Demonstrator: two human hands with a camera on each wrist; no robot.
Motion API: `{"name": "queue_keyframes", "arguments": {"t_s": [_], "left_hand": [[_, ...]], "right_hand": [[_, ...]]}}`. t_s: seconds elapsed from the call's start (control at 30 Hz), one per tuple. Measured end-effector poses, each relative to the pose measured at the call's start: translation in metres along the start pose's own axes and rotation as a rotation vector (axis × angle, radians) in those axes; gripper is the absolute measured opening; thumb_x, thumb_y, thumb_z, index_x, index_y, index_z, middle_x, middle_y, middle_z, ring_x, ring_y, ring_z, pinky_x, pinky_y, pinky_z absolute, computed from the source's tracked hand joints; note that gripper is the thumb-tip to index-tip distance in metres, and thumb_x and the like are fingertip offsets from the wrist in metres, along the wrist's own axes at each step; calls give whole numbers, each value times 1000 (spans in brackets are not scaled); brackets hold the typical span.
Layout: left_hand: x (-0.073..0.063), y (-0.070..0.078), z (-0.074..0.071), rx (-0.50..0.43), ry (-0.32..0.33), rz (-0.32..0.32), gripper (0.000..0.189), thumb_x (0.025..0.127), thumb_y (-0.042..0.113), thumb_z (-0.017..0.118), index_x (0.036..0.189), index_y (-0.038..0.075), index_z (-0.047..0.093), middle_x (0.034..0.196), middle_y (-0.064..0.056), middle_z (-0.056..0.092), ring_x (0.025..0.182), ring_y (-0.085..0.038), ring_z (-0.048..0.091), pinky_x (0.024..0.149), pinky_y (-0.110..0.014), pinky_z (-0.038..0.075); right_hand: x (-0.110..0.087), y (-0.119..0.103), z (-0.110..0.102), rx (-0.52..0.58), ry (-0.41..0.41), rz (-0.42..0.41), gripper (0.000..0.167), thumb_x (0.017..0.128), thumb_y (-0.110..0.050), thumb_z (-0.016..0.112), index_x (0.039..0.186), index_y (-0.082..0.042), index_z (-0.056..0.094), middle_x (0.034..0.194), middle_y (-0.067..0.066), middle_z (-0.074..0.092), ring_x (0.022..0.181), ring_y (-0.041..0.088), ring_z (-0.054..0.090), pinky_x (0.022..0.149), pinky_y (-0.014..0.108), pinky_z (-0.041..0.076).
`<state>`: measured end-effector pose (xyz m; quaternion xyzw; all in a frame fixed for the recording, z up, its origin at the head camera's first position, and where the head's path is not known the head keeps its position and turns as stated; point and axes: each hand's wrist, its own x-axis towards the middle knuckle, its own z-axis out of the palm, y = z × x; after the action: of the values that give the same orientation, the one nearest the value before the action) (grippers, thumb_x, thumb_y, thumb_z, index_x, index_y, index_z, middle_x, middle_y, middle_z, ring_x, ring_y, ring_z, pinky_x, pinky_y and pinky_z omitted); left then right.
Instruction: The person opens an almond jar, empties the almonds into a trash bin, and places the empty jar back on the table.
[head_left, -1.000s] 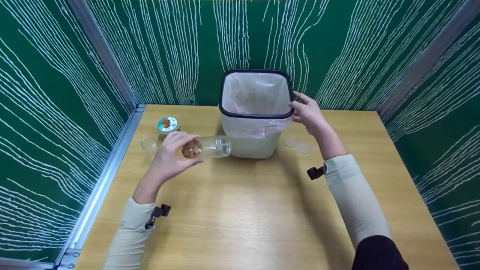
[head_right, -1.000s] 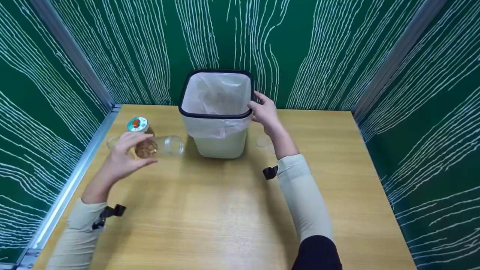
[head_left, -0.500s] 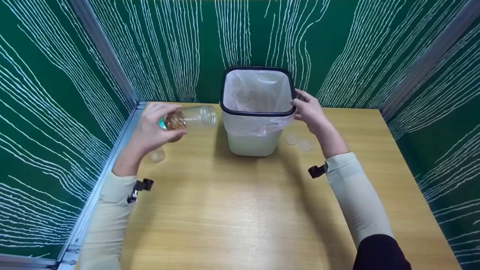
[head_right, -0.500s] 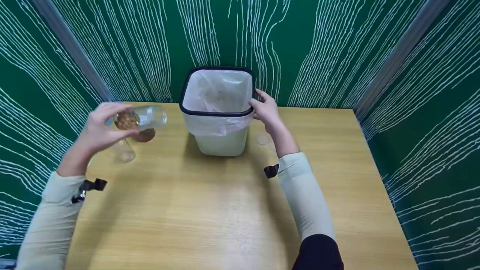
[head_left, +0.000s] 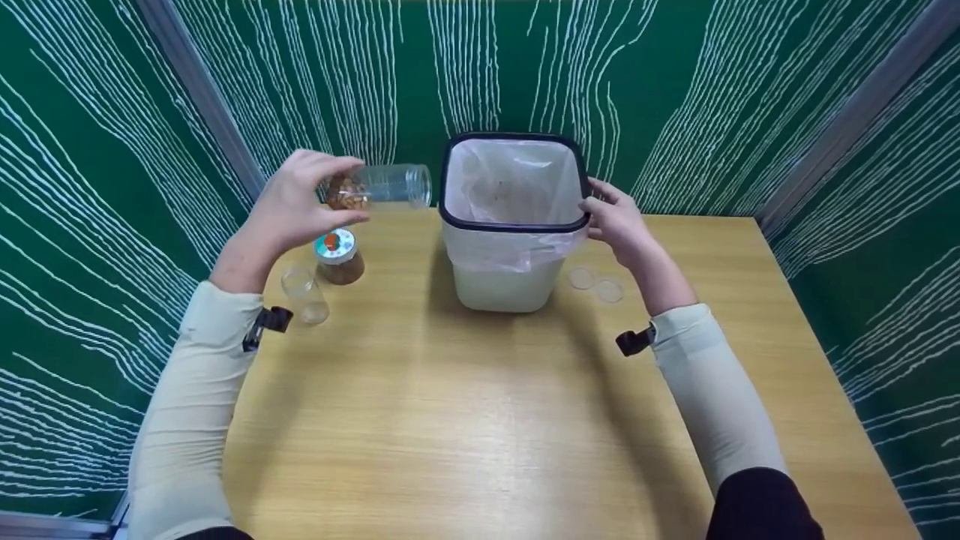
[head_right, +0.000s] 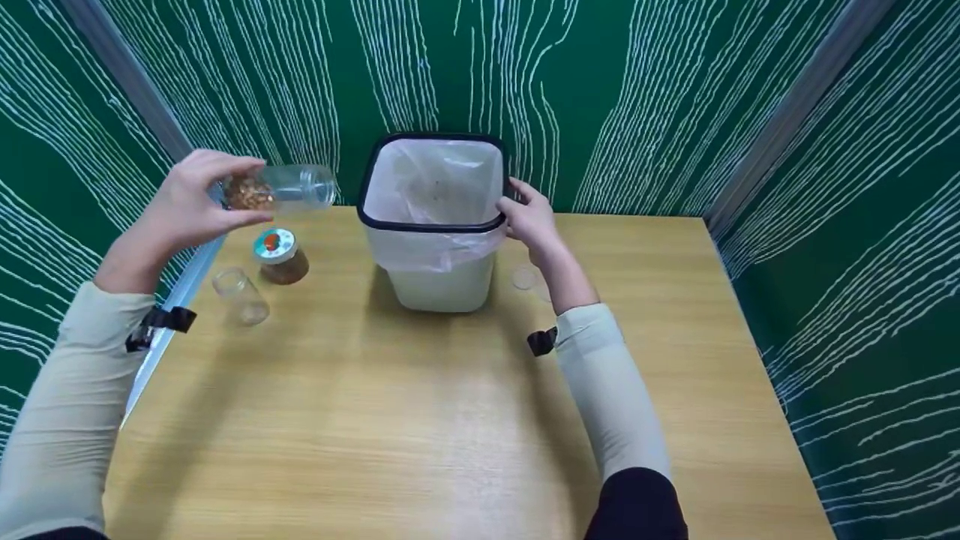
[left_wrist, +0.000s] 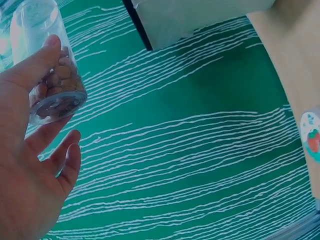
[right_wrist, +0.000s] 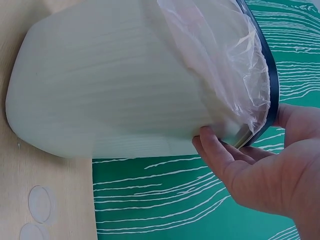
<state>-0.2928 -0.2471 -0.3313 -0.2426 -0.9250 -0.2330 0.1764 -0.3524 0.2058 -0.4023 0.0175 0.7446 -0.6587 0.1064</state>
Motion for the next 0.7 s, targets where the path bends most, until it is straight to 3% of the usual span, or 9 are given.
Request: {"name": "queue_keyframes", "arguments": {"t_s": [0.27, 0.7], "left_hand": [[28, 3, 1, 45, -107, -47, 68, 76, 52, 77, 134, 24, 59, 127, -2, 59, 113, -22, 42, 94, -45, 44], [56, 12, 0, 124, -252, -72, 69, 77, 53, 77, 135, 22, 58, 128, -6, 58, 113, -25, 42, 97, -48, 42]], "right_hand": [[1, -1, 2, 22, -12, 3, 59, 101, -20, 47, 155, -21, 23, 153, 12, 31, 130, 33, 44, 104, 42, 41], [1, 2, 1, 9, -14, 8, 60, 101, -23, 49, 155, -22, 24, 153, 10, 31, 130, 31, 44, 104, 42, 40]]}}
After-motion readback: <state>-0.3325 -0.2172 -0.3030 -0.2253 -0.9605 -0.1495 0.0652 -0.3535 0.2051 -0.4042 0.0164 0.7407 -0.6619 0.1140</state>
